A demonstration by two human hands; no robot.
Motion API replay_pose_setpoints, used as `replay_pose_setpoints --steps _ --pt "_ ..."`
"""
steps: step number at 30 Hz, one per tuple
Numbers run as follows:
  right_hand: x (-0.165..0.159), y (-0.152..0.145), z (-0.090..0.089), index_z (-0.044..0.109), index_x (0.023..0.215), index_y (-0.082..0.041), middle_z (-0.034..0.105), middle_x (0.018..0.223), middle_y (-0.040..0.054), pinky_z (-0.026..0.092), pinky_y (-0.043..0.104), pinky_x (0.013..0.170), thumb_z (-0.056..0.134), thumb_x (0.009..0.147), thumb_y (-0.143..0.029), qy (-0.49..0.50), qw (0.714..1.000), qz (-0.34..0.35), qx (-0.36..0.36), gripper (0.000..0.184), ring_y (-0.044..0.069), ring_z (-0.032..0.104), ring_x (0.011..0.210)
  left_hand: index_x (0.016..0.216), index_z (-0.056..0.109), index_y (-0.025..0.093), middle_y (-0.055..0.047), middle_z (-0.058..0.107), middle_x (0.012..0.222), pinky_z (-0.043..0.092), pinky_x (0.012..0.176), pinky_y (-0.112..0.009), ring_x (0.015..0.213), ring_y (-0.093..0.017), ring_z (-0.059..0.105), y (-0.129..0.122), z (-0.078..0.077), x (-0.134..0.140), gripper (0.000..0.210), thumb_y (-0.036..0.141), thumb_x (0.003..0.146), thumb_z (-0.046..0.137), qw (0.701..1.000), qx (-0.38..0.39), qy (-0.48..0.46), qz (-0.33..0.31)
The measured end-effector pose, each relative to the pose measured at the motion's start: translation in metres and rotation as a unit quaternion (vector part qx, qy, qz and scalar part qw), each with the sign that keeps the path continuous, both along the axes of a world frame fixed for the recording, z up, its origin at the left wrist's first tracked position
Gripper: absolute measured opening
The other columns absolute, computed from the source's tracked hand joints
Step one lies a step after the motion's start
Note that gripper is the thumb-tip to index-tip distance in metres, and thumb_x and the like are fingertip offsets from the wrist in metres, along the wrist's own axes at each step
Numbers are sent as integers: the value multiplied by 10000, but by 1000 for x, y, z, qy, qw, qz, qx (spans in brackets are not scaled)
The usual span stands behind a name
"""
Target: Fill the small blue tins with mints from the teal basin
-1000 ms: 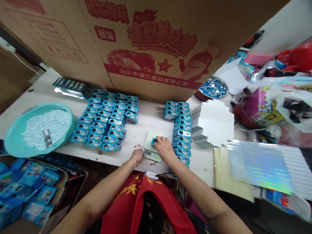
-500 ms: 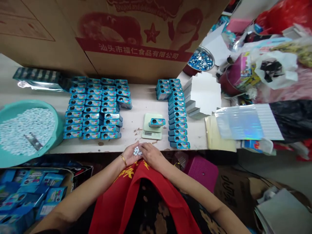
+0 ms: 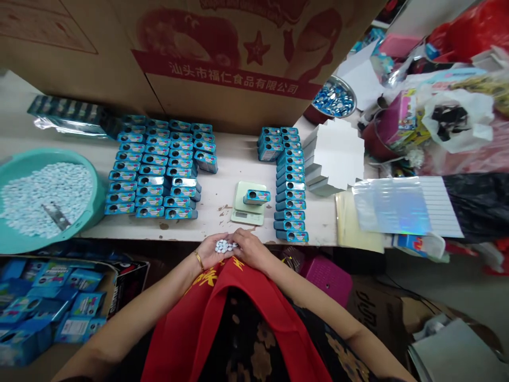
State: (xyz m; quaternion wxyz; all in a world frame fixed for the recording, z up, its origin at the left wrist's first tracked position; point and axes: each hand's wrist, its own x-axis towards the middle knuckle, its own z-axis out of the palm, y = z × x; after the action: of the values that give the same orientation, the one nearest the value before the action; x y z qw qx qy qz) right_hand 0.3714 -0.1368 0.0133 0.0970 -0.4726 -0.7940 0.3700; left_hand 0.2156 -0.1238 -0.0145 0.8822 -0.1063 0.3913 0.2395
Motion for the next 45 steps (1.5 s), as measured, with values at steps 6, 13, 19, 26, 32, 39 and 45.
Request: replay_pose_setpoints --steps 6,13,19,26,32,39,45 --pt "34 23 -1 559 1008 -186 561 997 75 417 301 817 471 778 -104 34 997 43 54 260 162 496 962 874 586 38 -119 646 785 488 757 -340 777 -177 610 14 7 30 203 124 792 421 997 20 -7 71" --pt "60 77 7 576 915 -174 570 905 57 439 273 777 464 755 -101 100 985 -52 131 208 147 522 877 827 602 22 -151 652 827 480 797 -324 832 -200 612 57 23 56 187 96 771 440 991 70 27 114" --pt "66 116 -2 576 974 -181 564 937 70 433 290 784 438 766 -98 -25 986 -89 142 263 171 522 887 890 590 18 -195 630 935 478 807 -294 994 -251 554 59 19 42 213 146 776 463 991 61 36 109" --pt "55 73 10 560 1022 -167 571 986 91 422 308 832 389 832 -142 -9 987 -25 159 257 178 502 947 951 566 50 -150 637 936 479 789 -311 920 -218 591 32 9 29 222 139 785 448 994 27 9 104" --pt "16 27 14 518 1056 -163 551 979 99 435 323 757 451 797 -105 -40 990 111 75 274 201 483 929 828 567 77 -78 642 713 493 667 -298 655 -156 620 13 5 28 178 197 813 437 997 -24 -5 77" --pt "19 24 6 541 940 -167 540 909 73 415 285 738 493 799 -186 -29 989 128 67 151 172 478 863 749 556 75 -80 628 666 489 641 -316 629 -169 611 7 9 21 130 127 790 444 999 -12 9 52" --pt "20 23 5 552 904 -171 544 870 47 411 260 750 506 773 -154 55 996 64 39 140 142 492 833 729 558 71 -74 625 640 492 633 -276 610 -146 603 10 8 23 130 104 782 445 998 -21 13 58"
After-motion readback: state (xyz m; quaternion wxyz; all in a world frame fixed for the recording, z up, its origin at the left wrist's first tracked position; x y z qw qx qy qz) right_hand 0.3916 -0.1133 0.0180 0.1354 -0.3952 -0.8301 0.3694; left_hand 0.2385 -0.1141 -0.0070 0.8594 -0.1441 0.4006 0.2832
